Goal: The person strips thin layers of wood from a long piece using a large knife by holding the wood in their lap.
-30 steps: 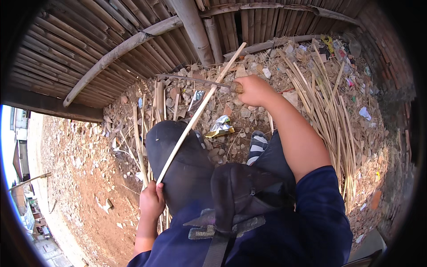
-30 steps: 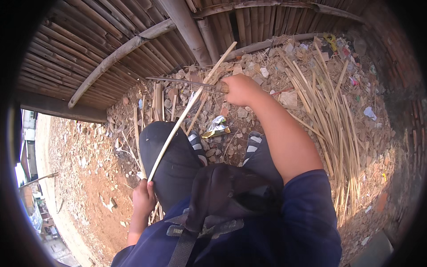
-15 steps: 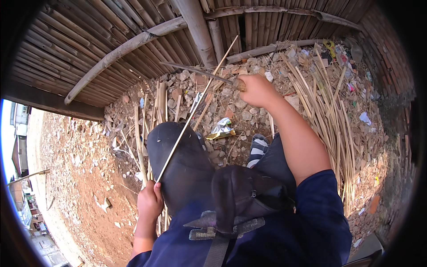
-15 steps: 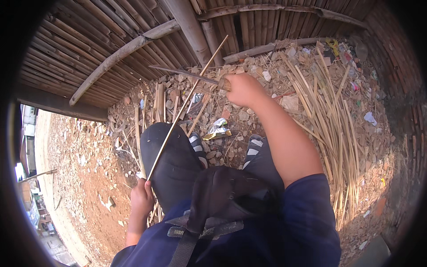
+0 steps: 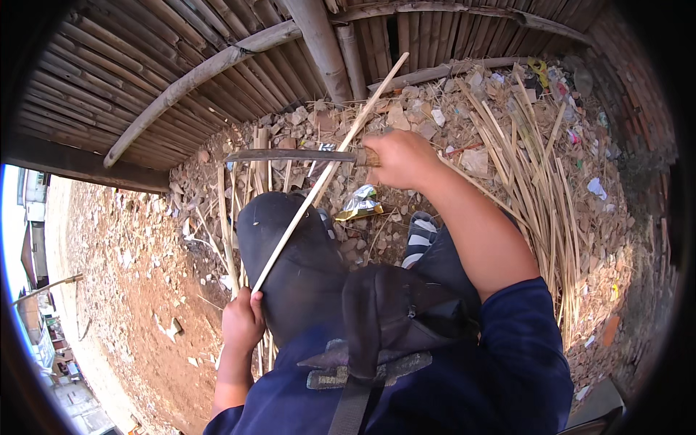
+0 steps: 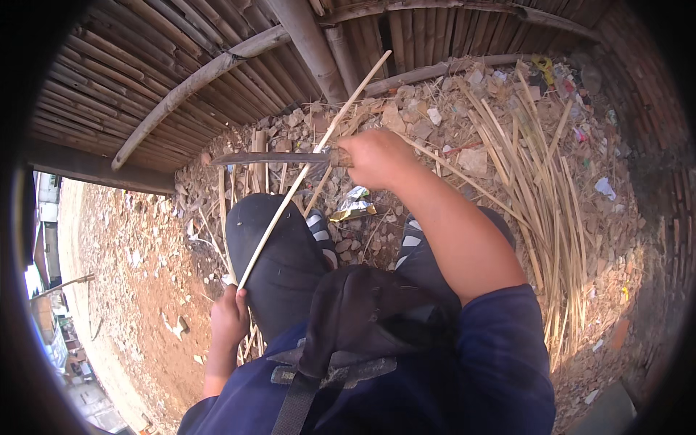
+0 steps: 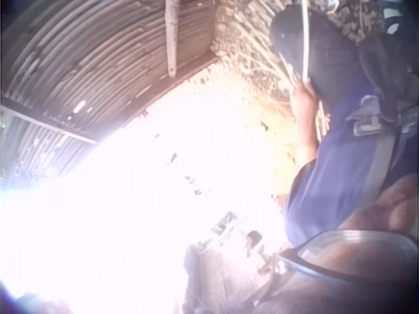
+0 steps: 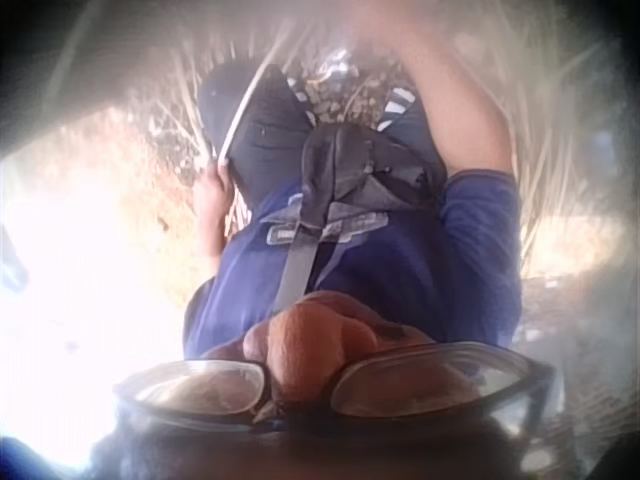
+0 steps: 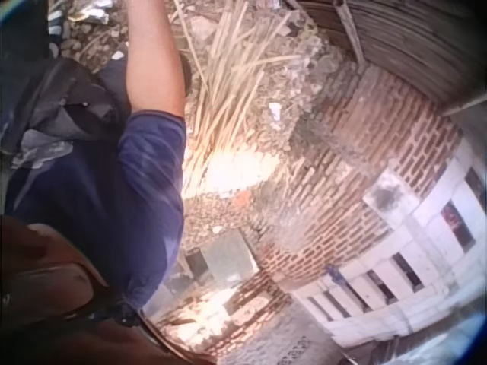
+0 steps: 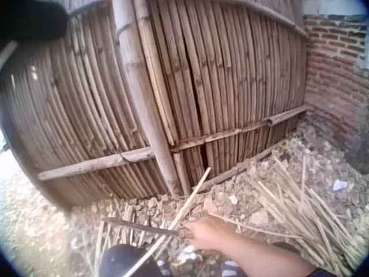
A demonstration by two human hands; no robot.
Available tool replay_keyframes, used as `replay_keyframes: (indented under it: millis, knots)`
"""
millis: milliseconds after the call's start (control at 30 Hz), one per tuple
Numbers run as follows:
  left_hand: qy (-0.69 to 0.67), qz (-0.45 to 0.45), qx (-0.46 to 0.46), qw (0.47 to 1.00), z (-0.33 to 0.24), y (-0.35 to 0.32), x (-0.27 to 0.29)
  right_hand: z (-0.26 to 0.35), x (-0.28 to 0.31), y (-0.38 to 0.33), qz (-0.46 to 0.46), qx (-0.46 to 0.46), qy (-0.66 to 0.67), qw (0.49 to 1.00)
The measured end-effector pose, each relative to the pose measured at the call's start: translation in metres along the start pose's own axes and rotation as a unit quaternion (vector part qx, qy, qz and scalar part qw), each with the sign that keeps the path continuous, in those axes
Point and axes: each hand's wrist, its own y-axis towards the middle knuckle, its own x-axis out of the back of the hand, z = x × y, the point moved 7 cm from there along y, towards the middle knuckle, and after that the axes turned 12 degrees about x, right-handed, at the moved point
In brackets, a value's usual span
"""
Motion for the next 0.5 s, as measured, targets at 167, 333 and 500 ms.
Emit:
replay_keyframes:
  millis: [167, 333, 500]
  knots:
    - [-0.015, -0.008, -0.002, 1.000, 0.002, 0.007, -0.011, -0.054, -0.018, -0.001, 0.015, -0.132, 0.147, 0.980]
    - [-0.014, 0.026, -0.006, 1.000, 0.007, 0.006, -0.003, -0.006, -0.002, -0.001, -0.014, -0.033, 0.017, 0.999]
    - [-0.057, 0.030, -0.001, 0.998, 0.003, 0.012, -0.010, -0.048, 0.001, -0.005, -0.056, -0.108, 0.078, 0.989]
